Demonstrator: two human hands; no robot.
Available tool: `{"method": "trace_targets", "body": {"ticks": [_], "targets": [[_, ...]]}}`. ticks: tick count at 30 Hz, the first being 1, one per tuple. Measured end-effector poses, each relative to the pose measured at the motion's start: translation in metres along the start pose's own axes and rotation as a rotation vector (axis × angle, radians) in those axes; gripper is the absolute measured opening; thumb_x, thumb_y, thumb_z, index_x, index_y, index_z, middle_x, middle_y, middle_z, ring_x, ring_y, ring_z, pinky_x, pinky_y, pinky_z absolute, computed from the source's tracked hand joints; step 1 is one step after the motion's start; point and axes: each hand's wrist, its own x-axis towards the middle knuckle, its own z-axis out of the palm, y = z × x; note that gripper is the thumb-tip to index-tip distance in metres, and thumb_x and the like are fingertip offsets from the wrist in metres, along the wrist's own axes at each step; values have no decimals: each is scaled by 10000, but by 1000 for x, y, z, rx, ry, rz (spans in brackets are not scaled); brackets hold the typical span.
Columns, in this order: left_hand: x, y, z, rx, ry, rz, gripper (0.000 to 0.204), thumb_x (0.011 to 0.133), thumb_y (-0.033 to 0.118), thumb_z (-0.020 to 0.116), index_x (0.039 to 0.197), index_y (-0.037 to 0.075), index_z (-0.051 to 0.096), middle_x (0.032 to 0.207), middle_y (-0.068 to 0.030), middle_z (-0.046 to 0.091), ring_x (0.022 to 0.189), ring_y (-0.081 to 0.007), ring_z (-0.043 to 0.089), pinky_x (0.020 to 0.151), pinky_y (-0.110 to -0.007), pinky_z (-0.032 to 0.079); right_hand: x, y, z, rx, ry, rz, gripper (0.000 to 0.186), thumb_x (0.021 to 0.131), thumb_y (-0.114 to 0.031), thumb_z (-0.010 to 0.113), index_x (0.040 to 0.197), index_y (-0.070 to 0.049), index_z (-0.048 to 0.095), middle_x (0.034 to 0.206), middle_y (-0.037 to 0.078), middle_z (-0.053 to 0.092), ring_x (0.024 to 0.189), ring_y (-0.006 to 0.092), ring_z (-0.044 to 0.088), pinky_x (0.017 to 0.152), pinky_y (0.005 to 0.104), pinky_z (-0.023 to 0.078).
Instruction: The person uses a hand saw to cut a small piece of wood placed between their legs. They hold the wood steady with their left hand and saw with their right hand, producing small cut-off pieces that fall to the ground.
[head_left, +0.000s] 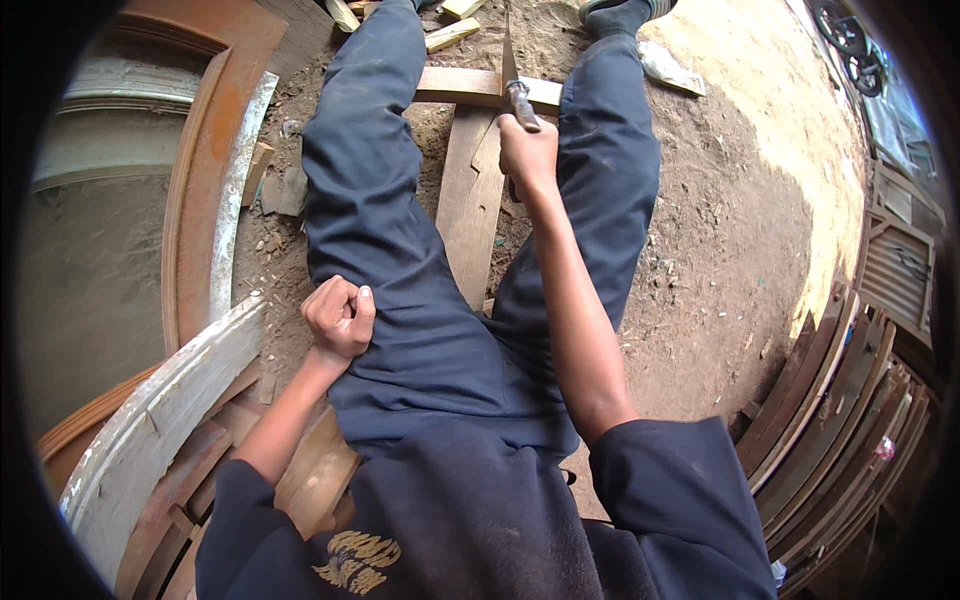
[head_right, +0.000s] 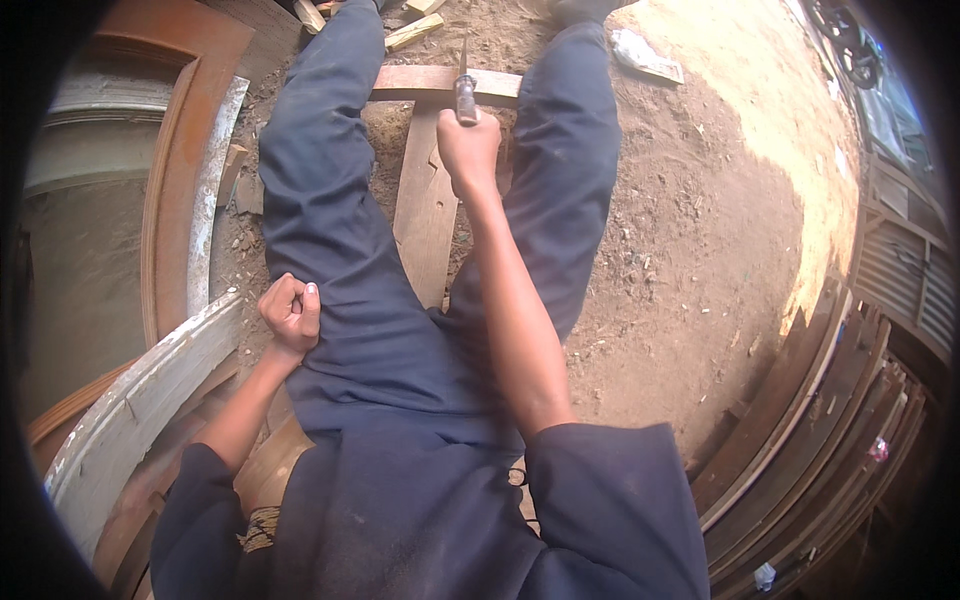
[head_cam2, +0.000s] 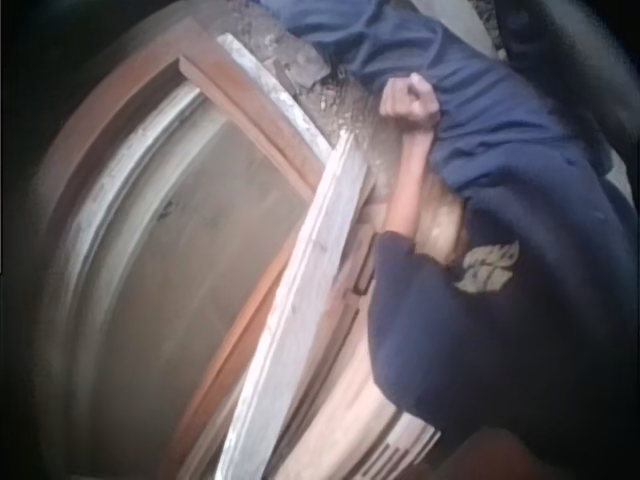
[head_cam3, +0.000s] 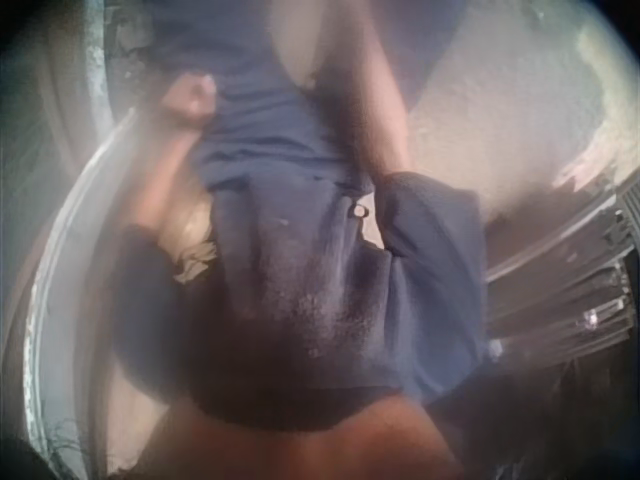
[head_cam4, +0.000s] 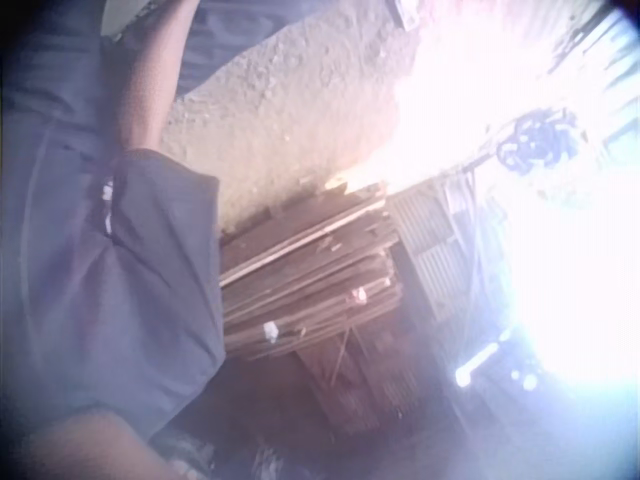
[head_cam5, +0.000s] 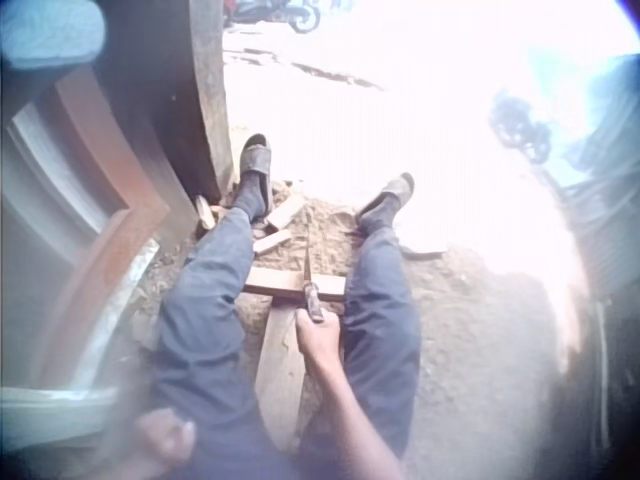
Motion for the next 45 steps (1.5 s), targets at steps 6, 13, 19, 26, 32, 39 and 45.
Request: {"method": "trace_targets", "body": {"ticks": [6, 13, 19, 26, 32, 39, 45], "targets": [[-12, -3, 1, 33, 65, -66, 272, 792, 70, 597, 597, 59, 407, 519, -60, 342, 426, -211, 346, 432, -350, 286, -134, 20, -41, 35, -59, 54, 252, 864, -84, 592, 642, -47, 478, 550, -40, 438, 503, 41, 398, 465, 253, 336], [-3, -1, 0, 3, 30, -20, 272, 794, 61, 598, 597, 59, 410, 518, -56, 345, 425, -197, 348, 433, -344, 284, -69, 26, -12, 35, -5, -50, 250, 819, -77, 555, 599, -18, 452, 519, -13, 418, 495, 58, 395, 457, 297, 331], [-7, 0, 2, 29, 67, -44, 271, 793, 61, 596, 599, 59, 407, 521, -59, 350, 432, -199, 352, 436, -342, 288, -68, 27, -24, 196, -59, 124, 216, 849, -98, 553, 647, -80, 477, 517, -23, 449, 390, 70, 393, 370, 253, 304], [-11, -2, 1, 15, 44, -49, 264, 793, 60, 598, 607, 58, 409, 524, -55, 343, 431, -195, 340, 435, -341, 288, -117, 37, -41, -24, -60, -80, 231, 848, -82, 570, 636, -57, 482, 530, -27, 456, 432, 58, 394, 409, 264, 321], [0, 2, 3, -7, 8, -20, 284, 799, 68, 599, 593, 60, 403, 527, -59, 347, 433, -197, 341, 438, -342, 280, 6, -6, 0, 116, -13, 99, 241, 806, -137, 544, 596, -34, 489, 503, -3, 451, 438, 82, 411, 416, 324, 329], [-11, -3, 1, 23, 42, -66, 268, 800, 81, 594, 600, 54, 417, 523, -61, 351, 430, -199, 353, 437, -341, 296, -147, 17, -51, -20, -91, 23, 265, 867, -68, 584, 631, -61, 463, 563, -44, 452, 482, 34, 400, 438, 240, 326], [-5, -4, 2, 13, 27, -24, 270, 795, 71, 596, 594, 54, 416, 524, -61, 350, 429, -197, 349, 436, -338, 288, -20, 23, -12, 196, -72, 90, 194, 849, -87, 557, 664, -65, 504, 530, -28, 449, 398, 68, 371, 374, 273, 299]]}}
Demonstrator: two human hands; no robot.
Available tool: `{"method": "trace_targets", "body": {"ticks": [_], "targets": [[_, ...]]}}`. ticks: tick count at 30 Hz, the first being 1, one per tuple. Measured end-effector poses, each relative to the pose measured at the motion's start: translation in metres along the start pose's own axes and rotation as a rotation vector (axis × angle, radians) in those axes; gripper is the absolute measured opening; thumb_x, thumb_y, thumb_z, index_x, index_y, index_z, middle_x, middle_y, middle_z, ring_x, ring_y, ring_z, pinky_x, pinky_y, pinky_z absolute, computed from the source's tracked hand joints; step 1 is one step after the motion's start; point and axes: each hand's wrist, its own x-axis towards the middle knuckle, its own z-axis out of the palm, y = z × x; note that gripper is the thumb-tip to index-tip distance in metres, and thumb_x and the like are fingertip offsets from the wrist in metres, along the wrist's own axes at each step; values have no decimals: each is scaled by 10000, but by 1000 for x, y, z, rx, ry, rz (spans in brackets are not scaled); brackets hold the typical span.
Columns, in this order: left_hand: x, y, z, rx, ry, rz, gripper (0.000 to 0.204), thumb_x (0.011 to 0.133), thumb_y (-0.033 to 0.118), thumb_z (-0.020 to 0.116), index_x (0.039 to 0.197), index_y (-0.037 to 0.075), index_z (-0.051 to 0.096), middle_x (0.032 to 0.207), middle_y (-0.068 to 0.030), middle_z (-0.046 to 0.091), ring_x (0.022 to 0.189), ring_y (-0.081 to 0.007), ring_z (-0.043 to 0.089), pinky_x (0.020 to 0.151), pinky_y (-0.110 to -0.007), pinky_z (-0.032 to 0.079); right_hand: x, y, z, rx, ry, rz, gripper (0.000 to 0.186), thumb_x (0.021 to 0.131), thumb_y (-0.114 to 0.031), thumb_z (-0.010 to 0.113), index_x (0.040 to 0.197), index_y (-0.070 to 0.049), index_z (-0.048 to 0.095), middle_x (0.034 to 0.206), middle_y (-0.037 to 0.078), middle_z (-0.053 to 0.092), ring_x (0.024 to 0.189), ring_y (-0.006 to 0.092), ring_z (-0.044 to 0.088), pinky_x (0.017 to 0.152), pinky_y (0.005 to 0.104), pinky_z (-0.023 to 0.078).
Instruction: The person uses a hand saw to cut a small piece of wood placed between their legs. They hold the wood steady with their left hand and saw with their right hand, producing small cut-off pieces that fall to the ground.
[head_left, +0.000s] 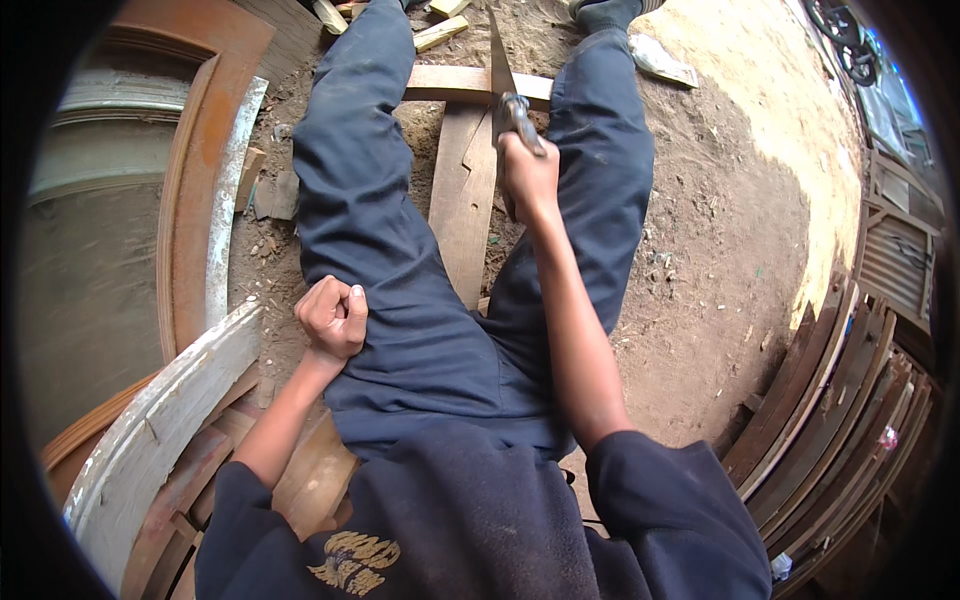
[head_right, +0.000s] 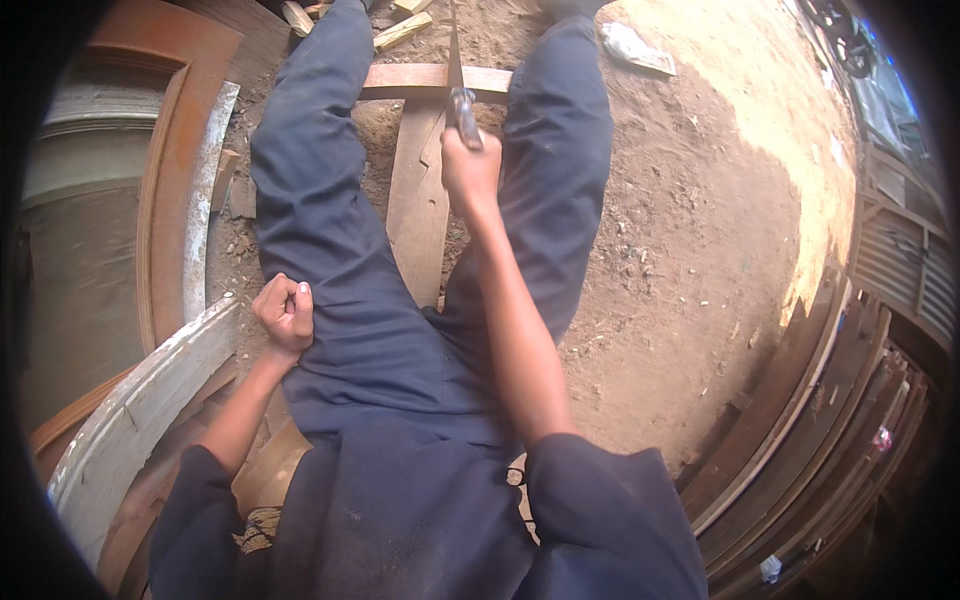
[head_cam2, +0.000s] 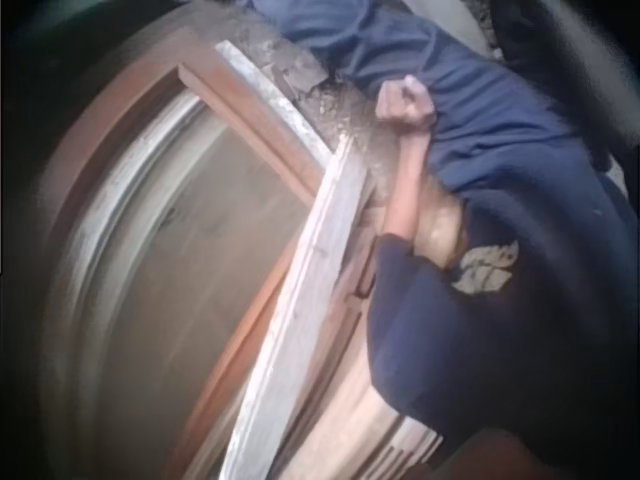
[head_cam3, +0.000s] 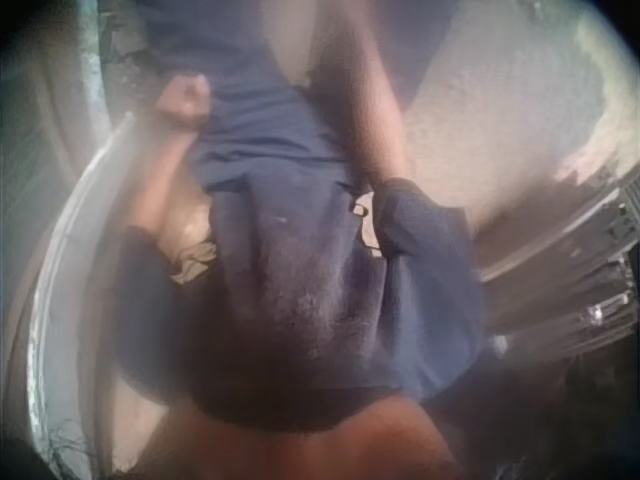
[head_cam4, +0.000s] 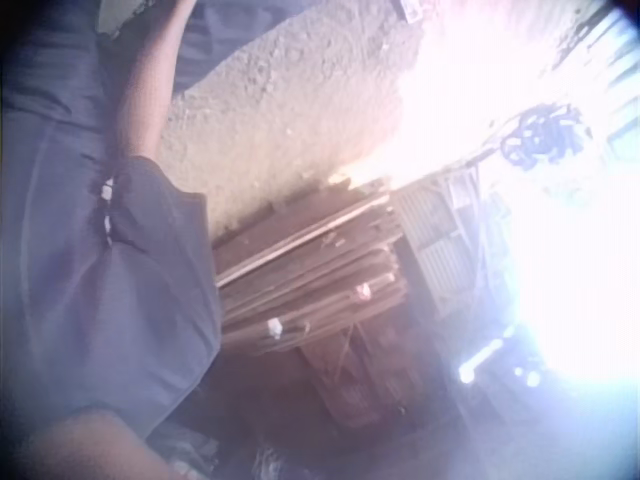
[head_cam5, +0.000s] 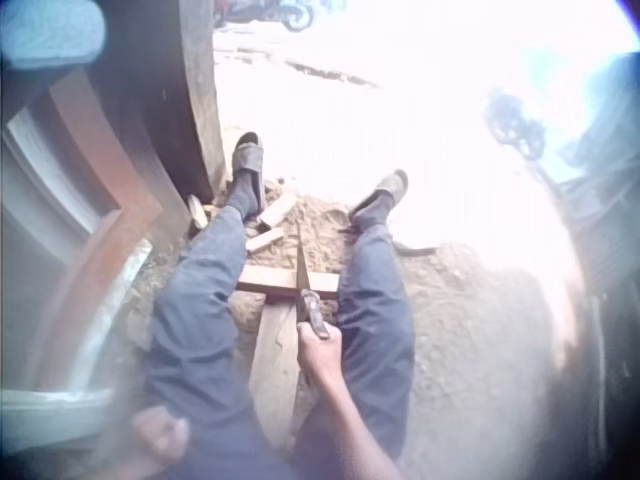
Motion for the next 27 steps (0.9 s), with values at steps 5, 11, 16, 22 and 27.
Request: {"method": "trace_targets", "body": {"ticks": [5, 11, 16, 22, 27], "targets": [[5, 6, 4, 3, 20, -3, 285, 797, 79, 603, 591, 58, 408, 522, -62, 346, 430, -205, 347, 436, -344, 286, 8, -13, 12, -48, 67, -52, 232, 824, -129, 542, 618, -46, 477, 520, -5, 462, 423, 88, 411, 406, 316, 330], [-4, 2, 0, 4, 21, -44, 269, 794, 68, 600, 601, 57, 414, 522, -62, 348, 427, -205, 350, 436, -343, 293, -127, 19, -21, -329, 11, -168, 244, 798, -58, 567, 605, -20, 422, 519, -1, 388, 505, 66, 375, 456, 308, 331], [1, 0, 1, -15, 3, 8, 267, 794, 64, 601, 601, 52, 418, 523, -62, 349, 427, -203, 353, 435, -340, 294, -12, -5, -1, -37, 22, 4, 223, 816, -121, 542, 610, -61, 479, 509, -21, 451, 415, 66, 402, 392, 303, 314], [2, 7, 2, -1, 39, -14, 269, 793, 65, 600, 600, 51, 413, 522, -68, 355, 425, -213, 355, 435, -346, 292, -10, -4, 16, -249, 28, -202, 275, 819, -135, 551, 590, -13, 458, 505, 17, 450, 488, 97, 438, 488, 341, 371], [-4, 5, 0, -8, 18, -35, 259, 791, 57, 599, 606, 50, 418, 525, -66, 355, 425, -207, 353, 435, -345, 296, -125, 22, -6, -361, 16, -176, 262, 796, -81, 580, 597, -29, 417, 518, 30, 398, 513, 75, 392, 479, 318, 347]]}}
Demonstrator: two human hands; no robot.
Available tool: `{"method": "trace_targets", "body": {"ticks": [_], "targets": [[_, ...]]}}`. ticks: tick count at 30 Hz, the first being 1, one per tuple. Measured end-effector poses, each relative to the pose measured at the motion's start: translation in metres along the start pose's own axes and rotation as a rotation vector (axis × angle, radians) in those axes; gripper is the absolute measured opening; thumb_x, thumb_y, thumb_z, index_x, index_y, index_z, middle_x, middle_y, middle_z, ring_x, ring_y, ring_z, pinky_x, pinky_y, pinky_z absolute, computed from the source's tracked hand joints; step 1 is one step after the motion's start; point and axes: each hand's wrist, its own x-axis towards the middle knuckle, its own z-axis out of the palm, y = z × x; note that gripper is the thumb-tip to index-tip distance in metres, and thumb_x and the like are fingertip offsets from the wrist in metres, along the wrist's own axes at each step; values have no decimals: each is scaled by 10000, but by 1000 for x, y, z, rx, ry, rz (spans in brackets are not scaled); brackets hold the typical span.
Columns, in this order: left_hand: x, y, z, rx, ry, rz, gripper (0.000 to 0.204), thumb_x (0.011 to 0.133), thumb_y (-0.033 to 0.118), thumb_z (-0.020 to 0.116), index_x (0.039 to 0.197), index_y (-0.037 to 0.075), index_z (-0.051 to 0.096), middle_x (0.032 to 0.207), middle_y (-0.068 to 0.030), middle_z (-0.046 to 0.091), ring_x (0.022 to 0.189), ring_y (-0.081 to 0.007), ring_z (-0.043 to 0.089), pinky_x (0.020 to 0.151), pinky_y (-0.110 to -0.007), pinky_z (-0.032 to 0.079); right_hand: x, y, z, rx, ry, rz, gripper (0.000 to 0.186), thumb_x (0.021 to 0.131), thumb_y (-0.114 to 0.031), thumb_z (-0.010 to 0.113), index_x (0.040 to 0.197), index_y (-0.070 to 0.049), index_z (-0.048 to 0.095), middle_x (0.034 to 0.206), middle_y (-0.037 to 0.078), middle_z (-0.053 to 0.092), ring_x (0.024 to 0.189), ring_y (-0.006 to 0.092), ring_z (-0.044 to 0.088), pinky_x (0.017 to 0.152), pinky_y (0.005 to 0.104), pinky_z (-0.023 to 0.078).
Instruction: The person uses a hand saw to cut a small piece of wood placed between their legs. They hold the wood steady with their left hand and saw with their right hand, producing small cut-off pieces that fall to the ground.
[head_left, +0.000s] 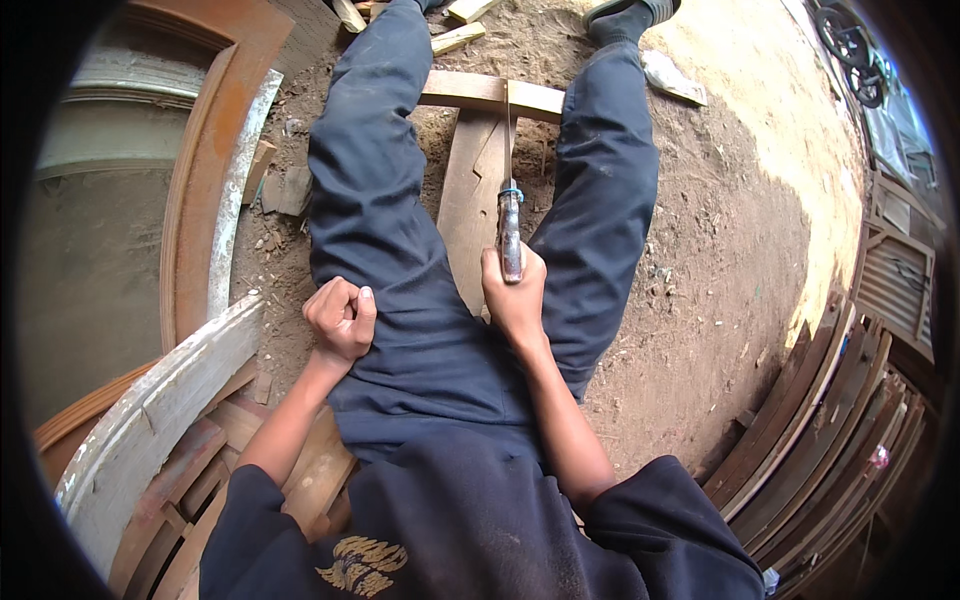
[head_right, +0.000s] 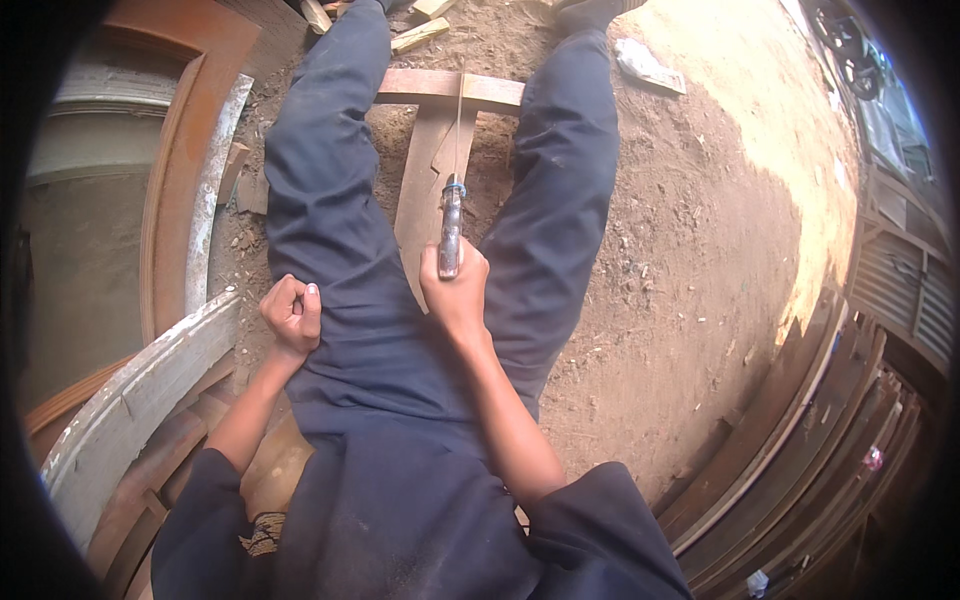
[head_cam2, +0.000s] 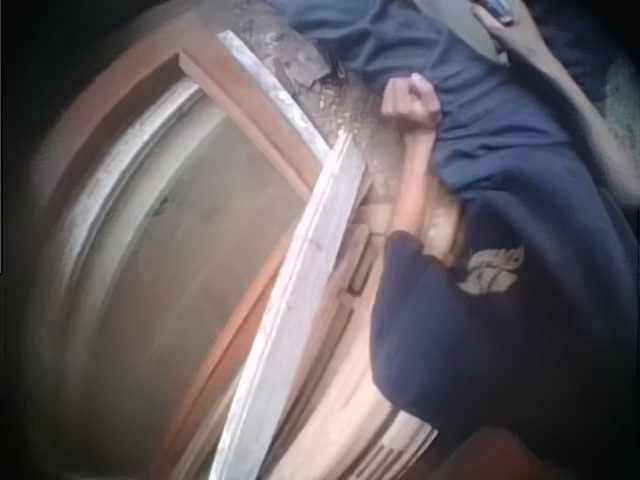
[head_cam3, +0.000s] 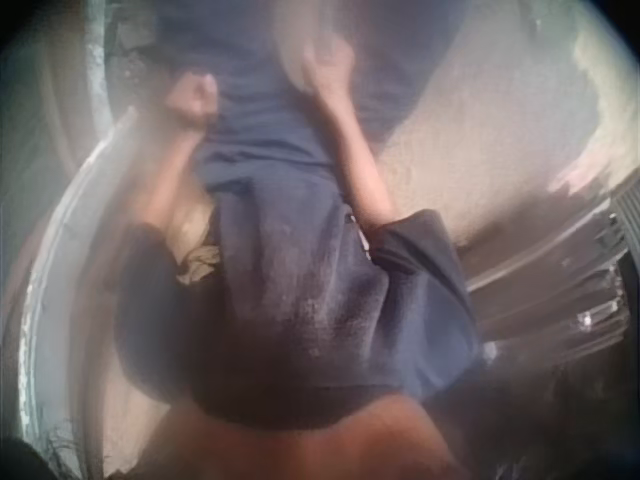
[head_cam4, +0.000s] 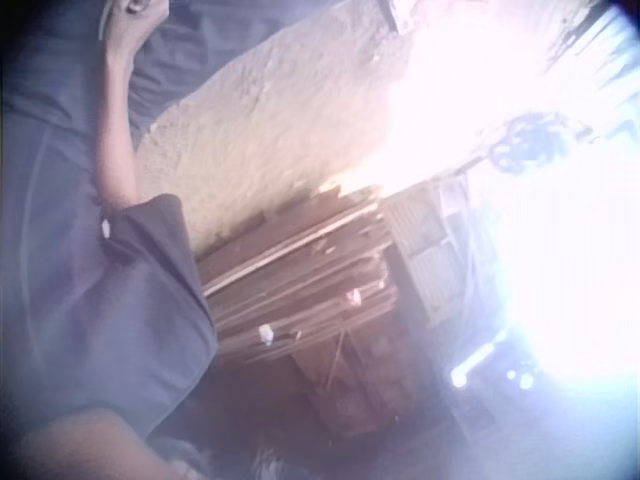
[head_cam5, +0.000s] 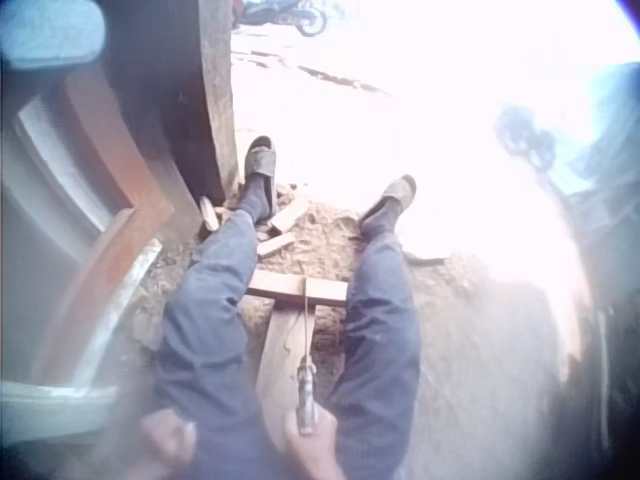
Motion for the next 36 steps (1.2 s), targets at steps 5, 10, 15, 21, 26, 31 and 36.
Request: {"method": "trace_targets", "body": {"ticks": [5, 10, 15, 21, 26, 31, 36], "targets": [[3, -3, -1, 3, -18, 39, 266, 792, 59, 599, 602, 51, 414, 527, -63, 355, 428, -205, 358, 433, -343, 299, 99, -9, 7, 263, 7, 102, 256, 810, -99, 543, 584, -52, 434, 507, -19, 425, 471, 61, 396, 439, 304, 321], [8, 1, 2, 6, 11, 56, 269, 798, 72, 596, 600, 54, 415, 525, -64, 363, 428, -203, 361, 433, -346, 297, 145, -14, 17, 215, 39, 128, 236, 811, -131, 543, 602, -52, 467, 509, -27, 432, 448, 65, 384, 424, 305, 313], [-2, 1, -3, 14, 3, -9, 264, 795, 72, 597, 601, 55, 420, 521, -61, 360, 426, -198, 357, 431, -345, 294, 45, -1, -5, 233, -12, 119, 249, 811, -62, 553, 595, -43, 431, 540, -41, 413, 505, 42, 372, 458, 286, 313], [5, -3, 0, -13, -10, 20, 282, 793, 79, 601, 593, 57, 403, 521, -55, 343, 425, -190, 333, 430, -340, 278, 102, 0, 9, 247, 25, 82, 238, 803, -92, 532, 585, -47, 448, 511, -19, 426, 469, 64, 396, 435, 299, 326], [12, 0, 3, -6, -9, 44, 287, 796, 92, 599, 591, 60, 402, 520, -56, 351, 422, -201, 337, 432, -343, 279, 145, -10, 15, 288, 72, 111, 238, 818, -125, 526, 602, -46, 465, 498, -8, 440, 425, 87, 407, 412, 313, 323], [-2, 0, -1, 31, 6, -18, 280, 804, 90, 595, 594, 60, 412, 515, -57, 352, 422, -197, 349, 432, -345, 289, 27, -1, -4, 161, -17, 122, 236, 803, -66, 543, 599, -17, 434, 527, 2, 412, 511, 66, 375, 474, 315, 330], [3, -2, 0, 0, 3, 5, 276, 801, 76, 597, 595, 59, 414, 518, -53, 349, 423, -192, 338, 431, -342, 282, 77, 4, 8, 193, 11, 40, 249, 816, -116, 551, 609, -28, 443, 509, -7, 417, 481, 73, 395, 448, 314, 326]]}}
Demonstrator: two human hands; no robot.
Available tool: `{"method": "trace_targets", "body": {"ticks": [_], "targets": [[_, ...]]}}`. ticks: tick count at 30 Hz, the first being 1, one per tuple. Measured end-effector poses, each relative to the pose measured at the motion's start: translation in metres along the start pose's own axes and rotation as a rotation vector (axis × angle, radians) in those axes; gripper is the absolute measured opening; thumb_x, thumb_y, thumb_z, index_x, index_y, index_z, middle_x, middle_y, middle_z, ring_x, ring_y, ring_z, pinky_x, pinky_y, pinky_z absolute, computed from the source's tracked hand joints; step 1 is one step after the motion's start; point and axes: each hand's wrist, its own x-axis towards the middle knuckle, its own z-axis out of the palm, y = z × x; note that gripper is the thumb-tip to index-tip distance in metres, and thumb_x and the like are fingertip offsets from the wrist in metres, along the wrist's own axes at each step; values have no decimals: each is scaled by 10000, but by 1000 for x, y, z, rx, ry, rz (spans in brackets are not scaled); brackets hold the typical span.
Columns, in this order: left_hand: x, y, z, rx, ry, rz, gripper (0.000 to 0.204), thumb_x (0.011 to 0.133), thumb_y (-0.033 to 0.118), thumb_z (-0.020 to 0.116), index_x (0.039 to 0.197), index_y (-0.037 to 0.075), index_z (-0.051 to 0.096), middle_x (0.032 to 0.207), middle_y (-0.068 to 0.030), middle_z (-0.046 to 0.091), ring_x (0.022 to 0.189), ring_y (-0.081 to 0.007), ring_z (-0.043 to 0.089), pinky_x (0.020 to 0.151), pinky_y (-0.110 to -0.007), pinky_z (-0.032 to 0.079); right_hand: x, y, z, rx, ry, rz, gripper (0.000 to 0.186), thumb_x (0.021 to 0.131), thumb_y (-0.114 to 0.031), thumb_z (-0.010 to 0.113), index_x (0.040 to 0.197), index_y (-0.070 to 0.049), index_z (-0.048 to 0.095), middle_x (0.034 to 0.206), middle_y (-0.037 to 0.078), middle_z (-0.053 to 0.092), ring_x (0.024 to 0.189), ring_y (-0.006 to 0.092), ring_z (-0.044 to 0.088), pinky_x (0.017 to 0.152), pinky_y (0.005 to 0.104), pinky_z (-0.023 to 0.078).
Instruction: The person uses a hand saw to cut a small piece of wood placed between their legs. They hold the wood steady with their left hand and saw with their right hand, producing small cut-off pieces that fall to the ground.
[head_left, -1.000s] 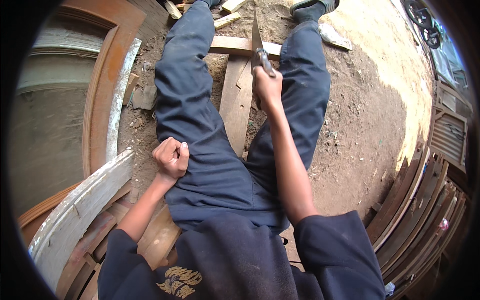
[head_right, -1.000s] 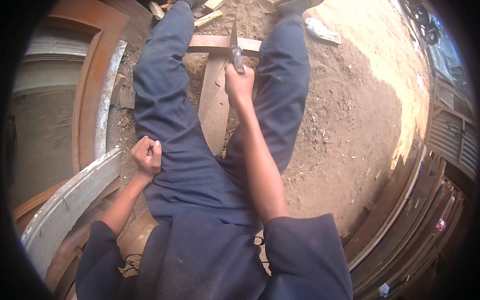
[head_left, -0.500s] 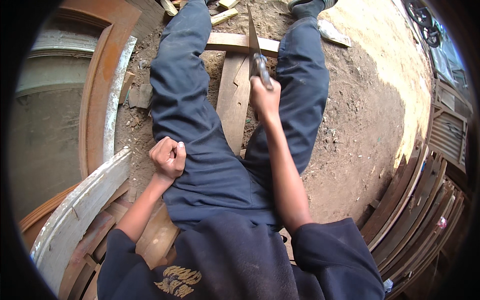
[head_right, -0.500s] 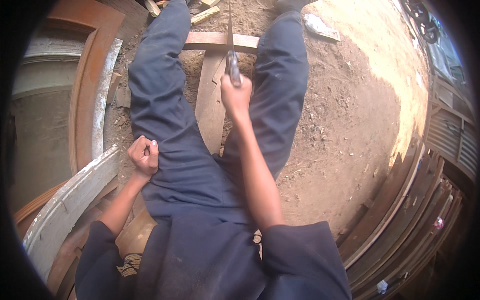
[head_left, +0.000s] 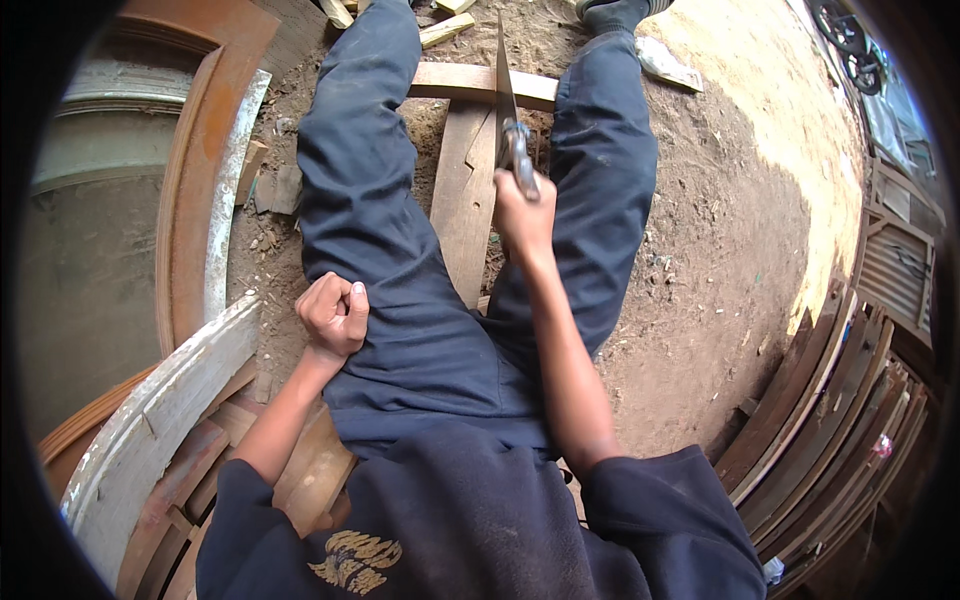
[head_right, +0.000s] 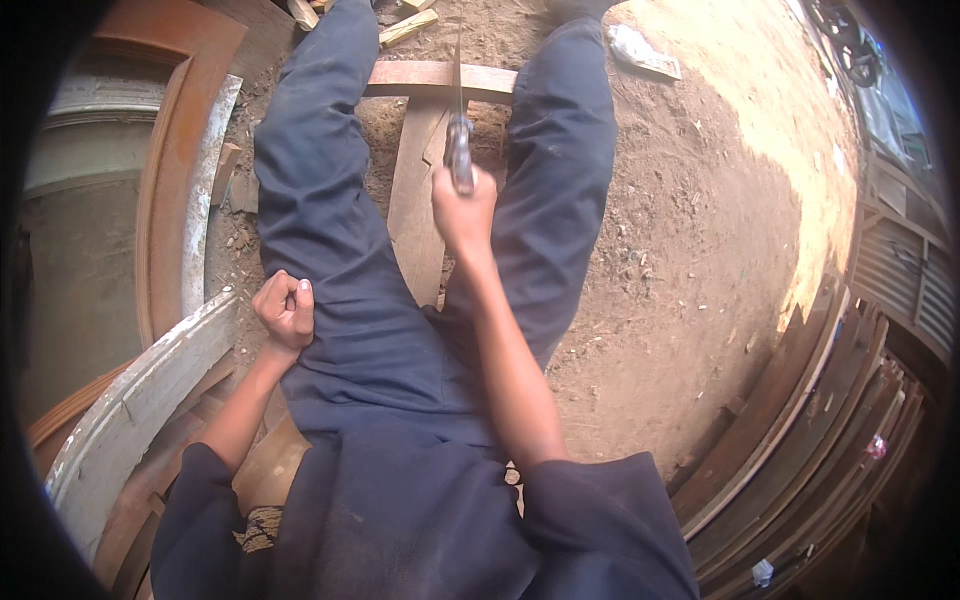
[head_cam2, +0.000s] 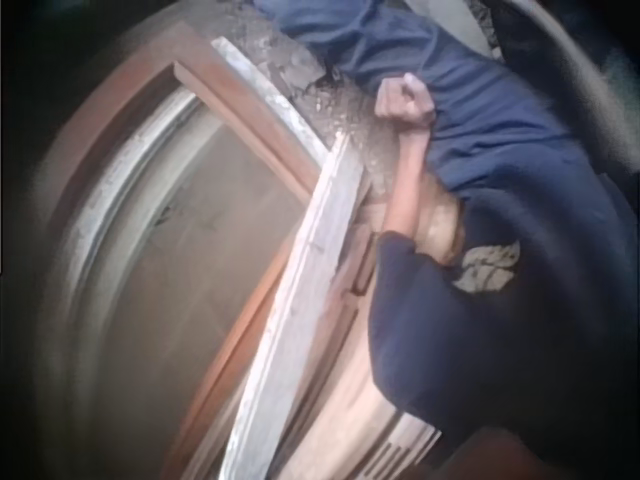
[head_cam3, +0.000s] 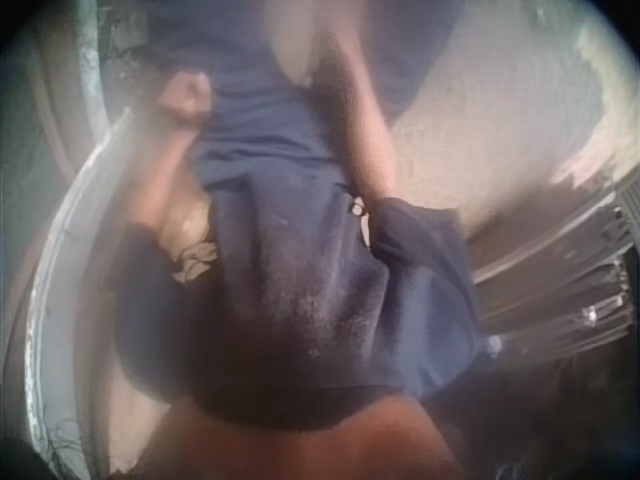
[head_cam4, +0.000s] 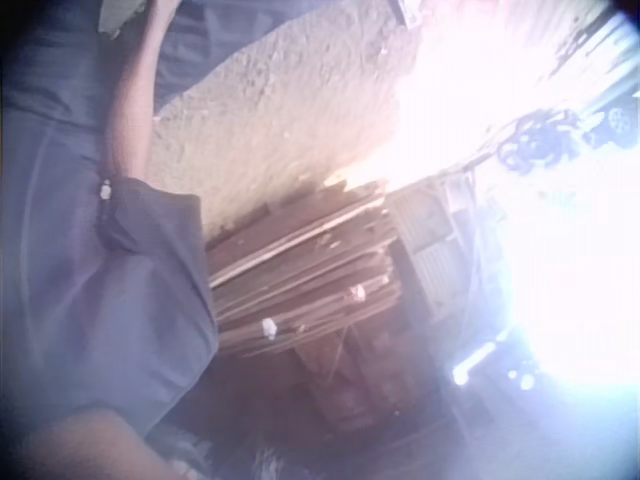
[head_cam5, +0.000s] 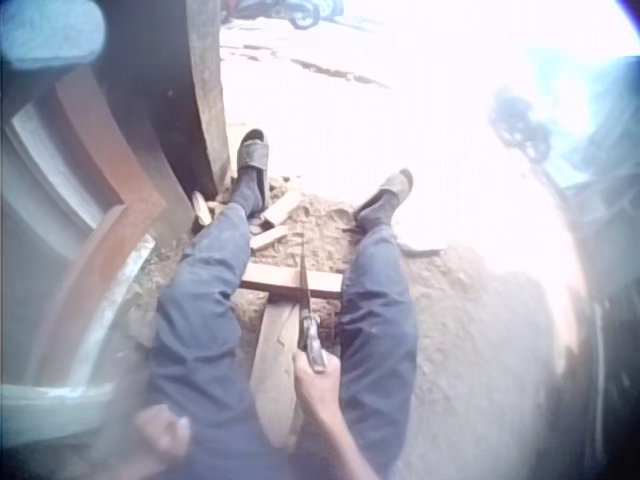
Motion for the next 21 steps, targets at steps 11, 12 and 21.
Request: {"method": "trace_targets", "body": {"ticks": [11, 12, 21], "targets": [[0, 3, 1, 13, -4, -7, 268, 797, 76, 601, 601, 54, 419, 523, -59, 346, 426, -196, 347, 432, -341, 287, -49, -6, -19, -62, -21, 25, 261, 823, -73, 562, 607, -34, 423, 536, -17, 402, 508, 63, 373, 466, 311, 322], [-2, 2, 1, 17, -4, -12, 270, 797, 75, 601, 601, 55, 417, 524, -59, 346, 426, -194, 346, 432, -341, 287, -60, -6, -20, -70, -24, 54, 271, 818, -76, 566, 598, -33, 412, 536, -15, 399, 518, 64, 378, 472, 308, 325], [7, 5, 3, 23, -19, 48, 280, 797, 71, 603, 598, 55, 407, 523, -62, 355, 426, -207, 355, 433, -346, 293, 82, -28, 19, -24, 12, 11, 211, 829, -131, 555, 645, -51, 491, 525, -33, 454, 425, 79, 393, 415, 291, 328]]}}
